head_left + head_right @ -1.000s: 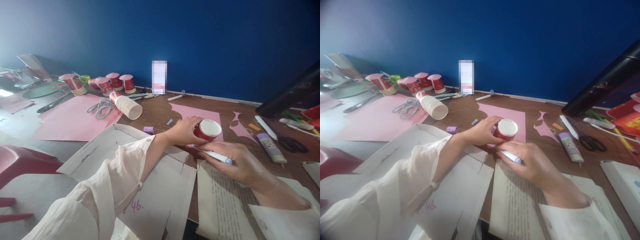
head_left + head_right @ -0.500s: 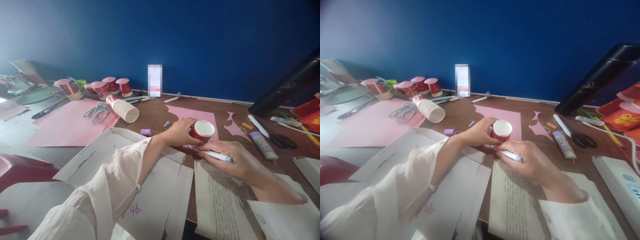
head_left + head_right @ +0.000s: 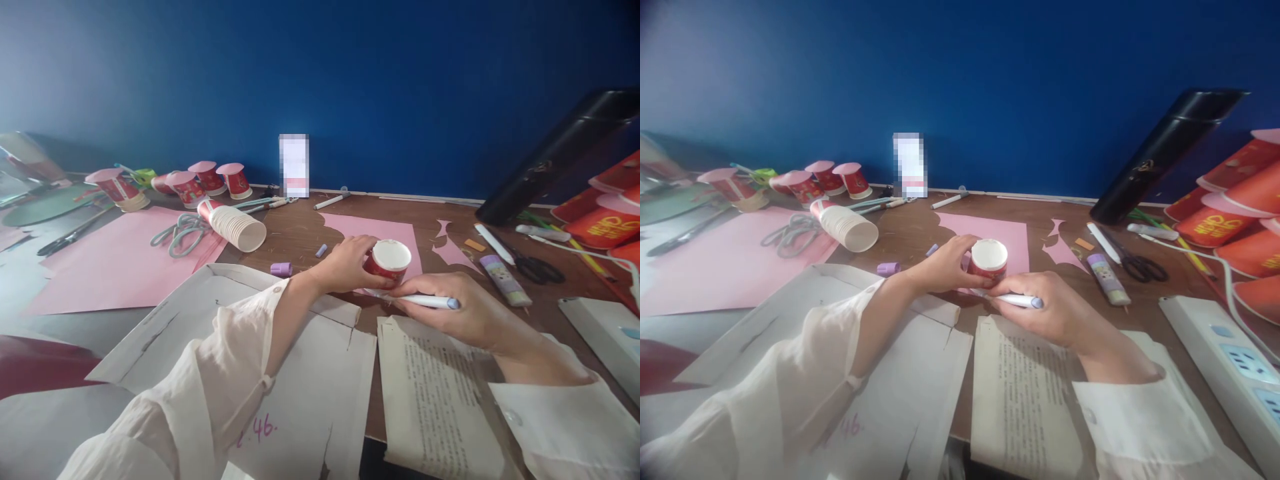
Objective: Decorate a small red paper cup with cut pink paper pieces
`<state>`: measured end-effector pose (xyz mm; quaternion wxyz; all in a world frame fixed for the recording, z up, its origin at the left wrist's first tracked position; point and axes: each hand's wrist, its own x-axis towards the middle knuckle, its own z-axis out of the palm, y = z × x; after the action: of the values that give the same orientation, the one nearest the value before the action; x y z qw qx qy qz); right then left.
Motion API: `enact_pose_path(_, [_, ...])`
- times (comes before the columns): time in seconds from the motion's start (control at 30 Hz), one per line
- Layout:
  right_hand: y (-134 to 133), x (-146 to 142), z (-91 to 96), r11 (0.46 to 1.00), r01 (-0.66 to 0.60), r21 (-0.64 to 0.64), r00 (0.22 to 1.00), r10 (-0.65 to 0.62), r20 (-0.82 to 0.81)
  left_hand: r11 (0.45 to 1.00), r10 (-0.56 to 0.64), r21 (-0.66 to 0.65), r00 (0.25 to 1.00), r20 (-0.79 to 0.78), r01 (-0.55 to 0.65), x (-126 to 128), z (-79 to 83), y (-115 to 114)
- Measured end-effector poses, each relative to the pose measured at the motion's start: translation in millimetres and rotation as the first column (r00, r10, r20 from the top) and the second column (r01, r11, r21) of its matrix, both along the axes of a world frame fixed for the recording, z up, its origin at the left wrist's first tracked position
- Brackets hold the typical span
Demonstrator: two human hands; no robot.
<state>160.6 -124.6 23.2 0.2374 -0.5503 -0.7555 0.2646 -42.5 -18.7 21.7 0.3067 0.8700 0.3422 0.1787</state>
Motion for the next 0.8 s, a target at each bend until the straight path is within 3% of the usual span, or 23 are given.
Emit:
enact_pose_path(0.43, [0,4,5.0,0.975,0.107,-0.193,0.989,-0.125,-0.081,0.999,0.032,-0.021,0.999,-0.008,-0.032,1,0.9,-1])
enact_pose_path(0.8, [0,13,6.4,0.953,0.172,-0.248,0.974,-0.203,-0.104,1.0,0.024,-0.01,1.0,-0.001,-0.024,1,0.6,-1])
